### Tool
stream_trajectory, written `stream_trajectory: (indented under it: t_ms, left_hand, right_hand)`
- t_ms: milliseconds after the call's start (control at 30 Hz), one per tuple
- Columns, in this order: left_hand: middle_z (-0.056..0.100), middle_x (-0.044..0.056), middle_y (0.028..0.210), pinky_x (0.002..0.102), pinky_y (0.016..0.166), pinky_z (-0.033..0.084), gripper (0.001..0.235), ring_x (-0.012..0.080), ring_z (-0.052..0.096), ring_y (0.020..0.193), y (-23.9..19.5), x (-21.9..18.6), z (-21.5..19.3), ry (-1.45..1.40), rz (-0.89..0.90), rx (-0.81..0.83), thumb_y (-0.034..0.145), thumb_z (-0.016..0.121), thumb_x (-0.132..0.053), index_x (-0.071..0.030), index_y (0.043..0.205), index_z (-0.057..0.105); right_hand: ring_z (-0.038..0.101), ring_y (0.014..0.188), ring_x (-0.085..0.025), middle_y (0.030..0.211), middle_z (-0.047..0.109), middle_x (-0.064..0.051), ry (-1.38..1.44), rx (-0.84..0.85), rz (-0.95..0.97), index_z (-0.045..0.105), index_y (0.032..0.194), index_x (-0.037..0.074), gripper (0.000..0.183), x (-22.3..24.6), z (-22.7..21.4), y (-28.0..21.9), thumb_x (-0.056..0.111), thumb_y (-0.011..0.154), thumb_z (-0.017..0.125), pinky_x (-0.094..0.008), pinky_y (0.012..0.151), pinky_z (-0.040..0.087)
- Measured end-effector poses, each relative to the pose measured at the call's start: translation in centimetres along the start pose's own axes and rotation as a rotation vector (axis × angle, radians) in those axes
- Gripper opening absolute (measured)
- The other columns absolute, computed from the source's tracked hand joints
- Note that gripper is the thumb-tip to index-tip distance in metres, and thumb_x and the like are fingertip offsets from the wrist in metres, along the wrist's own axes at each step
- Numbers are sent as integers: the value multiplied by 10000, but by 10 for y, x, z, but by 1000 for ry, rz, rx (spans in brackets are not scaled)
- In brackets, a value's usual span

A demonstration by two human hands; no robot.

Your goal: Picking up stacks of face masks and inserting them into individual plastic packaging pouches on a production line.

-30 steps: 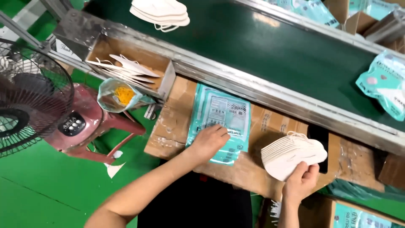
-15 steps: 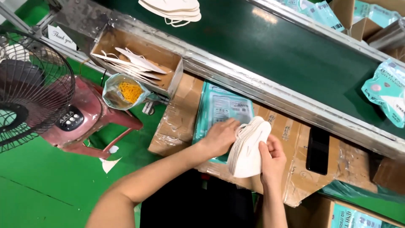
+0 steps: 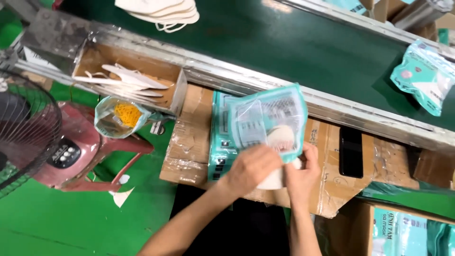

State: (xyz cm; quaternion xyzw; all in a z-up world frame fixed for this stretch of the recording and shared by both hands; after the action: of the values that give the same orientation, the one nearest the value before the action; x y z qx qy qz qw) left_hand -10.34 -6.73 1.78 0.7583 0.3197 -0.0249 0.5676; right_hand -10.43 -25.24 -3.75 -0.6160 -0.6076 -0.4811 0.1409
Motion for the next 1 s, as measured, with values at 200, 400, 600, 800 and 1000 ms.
stream_trajectory:
  t_ms: [200,400,600,800,1000]
  left_hand:
    - [672,119,1095,344,907,563,218,278,685,1015,-13,-1,-3,-192,-317,-227,946,746,-131,-6,1095,649]
    - [754,115,1164,334,950,541,330,209,684,1067,-82,24,65,-628,-1027,-91,968,699,-127,64,1236,677]
    - [730,120,1147,356,865,571,306,188,690,990,-86,31,48,-792,-1123,-452,974,689,-108,73,1215,641]
    - [765,76,1037,333,830,564,337,144,688,954,-88,-30,72,-828,-1185,309,944,727,-250,0,1169,713]
    - [752,93,1194,403,1007,601,208,300,747,1127,9,-70,-15,-144,-205,172,975,733,-87,-66,1176,686]
  right_hand:
    - [630,1036,-117,1188,653,-18,711,-151,353,663,909,12,72,-24,-10,3,22,878,727,-262,897,529]
    - [619,974,-141,1086,660,-92,437,-106,411,608,1203,15,298,-16,11,-8,14,922,706,-288,836,520]
    - [710,1046,-218,1189,708,-136,1094,344,875,603,1260,-19,344,-56,35,-52,116,944,618,-388,865,619]
    - [707,1009,-217,1199,688,-124,1224,-65,856,568,1325,32,364,-47,7,-32,206,1005,568,-375,803,612]
    - [688,936,-175,1065,748,-92,473,170,301,703,1151,-24,253,-20,-58,-14,88,924,725,-307,798,565]
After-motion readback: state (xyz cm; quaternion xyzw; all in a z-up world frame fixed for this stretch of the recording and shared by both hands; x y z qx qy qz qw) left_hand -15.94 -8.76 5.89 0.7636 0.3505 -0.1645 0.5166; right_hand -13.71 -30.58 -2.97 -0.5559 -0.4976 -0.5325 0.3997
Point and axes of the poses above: each hand's wrist, its own y-axis towards the middle knuckle, its own z-axis out of the palm, x = y × z, the point moved 4 cm from there along y, towards the middle knuckle
